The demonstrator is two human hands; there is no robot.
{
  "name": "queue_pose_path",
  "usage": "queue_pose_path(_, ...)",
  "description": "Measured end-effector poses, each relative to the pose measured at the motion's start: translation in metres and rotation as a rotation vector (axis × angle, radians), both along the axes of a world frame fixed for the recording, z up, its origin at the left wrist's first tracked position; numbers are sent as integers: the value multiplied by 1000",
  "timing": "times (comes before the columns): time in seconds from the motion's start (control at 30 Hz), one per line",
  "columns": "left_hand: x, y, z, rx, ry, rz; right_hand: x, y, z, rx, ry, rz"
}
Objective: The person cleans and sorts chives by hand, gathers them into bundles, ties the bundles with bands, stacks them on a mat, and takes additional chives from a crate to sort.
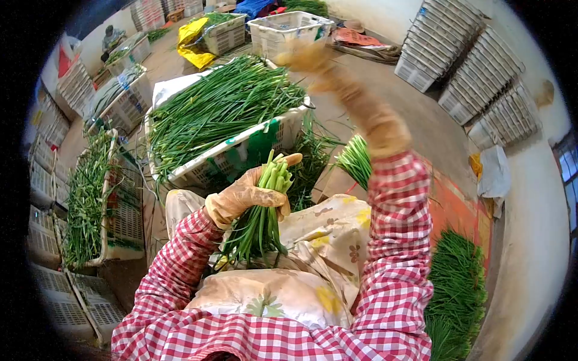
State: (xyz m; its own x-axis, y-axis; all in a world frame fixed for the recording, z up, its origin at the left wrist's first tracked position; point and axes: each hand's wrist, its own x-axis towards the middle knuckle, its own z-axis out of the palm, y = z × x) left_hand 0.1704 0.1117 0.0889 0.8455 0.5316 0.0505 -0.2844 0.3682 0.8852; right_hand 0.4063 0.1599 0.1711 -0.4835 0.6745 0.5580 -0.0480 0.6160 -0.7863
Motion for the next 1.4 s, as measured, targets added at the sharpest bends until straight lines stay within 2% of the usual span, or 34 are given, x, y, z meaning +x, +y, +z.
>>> queue_pose_path(0.07, 1, 2, -6, 18, 102, -35, -37, -14, -37, -17, -518, 233)
queue_pose_path(0.1, 6, -2, -22, -170, 250, 179, -61, -39, -27, -13, -776, 114)
queue_pose_path(0.13, 6, -5, -31, -86, 322, 171, -86, -63, -18, 6, -1056, 25)
queue_pose_path(0.17, 6, -8, -40, -2, 394, 162, -89, -65, -19, -94, -900, -52)
queue_pose_path(0.2, -7, -2, -43, 353, 370, -67, -85, -63, -20, -38, -712, -173)
queue_pose_path(0.27, -17, 3, -45, 269, 332, -115, -98, -65, -40, 413, -705, -625)
queue_pose_path(0.3, 8, -17, -35, 4, -154, 213, -108, -66, -51, 175, -882, -441)
queue_pose_path(0.33, 0, -9, -63, -87, -72, 303, -117, -67, -64, -70, -1031, -251)
queue_pose_path(0.37, -9, 0, -91, -185, 5, 394, -119, -69, -82, -68, -861, -321)
queue_pose_path(0.4, -18, 8, -118, -286, 75, 486, -115, -68, -87, -17, -553, -410)
queue_pose_path(0.43, -29, 16, -106, 93, 291, 528, -113, -58, -93, -8, -272, -494)
queue_pose_path(0.47, -35, 20, -86, 228, 310, 550, -111, -51, -99, -1, 11, -564)
queue_pose_path(0.5, -41, 23, -65, 360, 329, 579, -101, -53, -88, -129, 111, -562)
queue_pose_path(0.53, -42, 29, -37, 247, 156, 600, -92, -56, -78, -252, 223, -563)
queue_pose_path(0.6, -46, 48, -5, 422, 26, 905, -96, -51, -92, 9, -45, -565)
queue_pose_path(0.63, -44, 49, 14, 493, 24, 967, -104, -48, -105, 77, -119, -455)
queue_pose_path(0.67, -42, 50, 32, 561, 18, 1026, -112, -48, -104, 39, -245, -372)
queue_pose_path(0.7, -34, 49, 45, 563, 24, 1019, -119, -48, -93, 20, -231, -343)
queue_pose_path(0.77, -10, 40, 68, 1060, 93, 1130, -131, -42, -77, -2, -206, -309)
queue_pose_path(0.8, 4, 35, 78, 1066, 101, 1127, -138, -36, -73, 70, -235, -446)
queue_pose_path(0.87, 29, 29, 92, 1266, -102, 1000, -144, -23, -64, 209, -291, -735)
queue_pose_path(0.9, 32, 31, 99, 1244, -71, 1017, -143, -17, -59, 279, -321, -883)
queue_pose_path(0.97, 39, 35, 113, 1198, -10, 1049, -120, -8, -51, 303, -241, -858)
queue_pose_path(1.03, 56, 44, 129, 1184, -51, 1146, -98, 1, -45, 370, -295, -893)
queue_pose_path(1.1, 66, 57, 147, 1009, -215, 898, -72, 8, -32, 534, -340, -962)
queue_pose_path(1.13, 71, 63, 158, 946, -265, 818, -54, 11, -22, 584, -133, -871)
queue_pose_path(1.17, 79, 67, 173, 660, -470, 377, -33, 8, -4, 574, -40, -769)
queue_pose_path(1.2, 90, 82, 173, 594, -614, 176, -14, 4, 11, 562, 55, -663)
queue_pose_path(1.27, 110, 111, 171, 404, -814, -270, 15, -1, 34, 738, -49, -862)
queue_pose_path(1.3, 117, 124, 152, 790, -605, 329, 35, -3, 39, 750, -187, -933)
queue_pose_path(1.37, 147, 132, 142, 1123, -305, 933, 79, -18, 39, 703, -495, -1078)
queue_pose_path(1.4, 187, 118, 145, 773, -552, 598, 100, -31, 38, 618, -629, -1120)
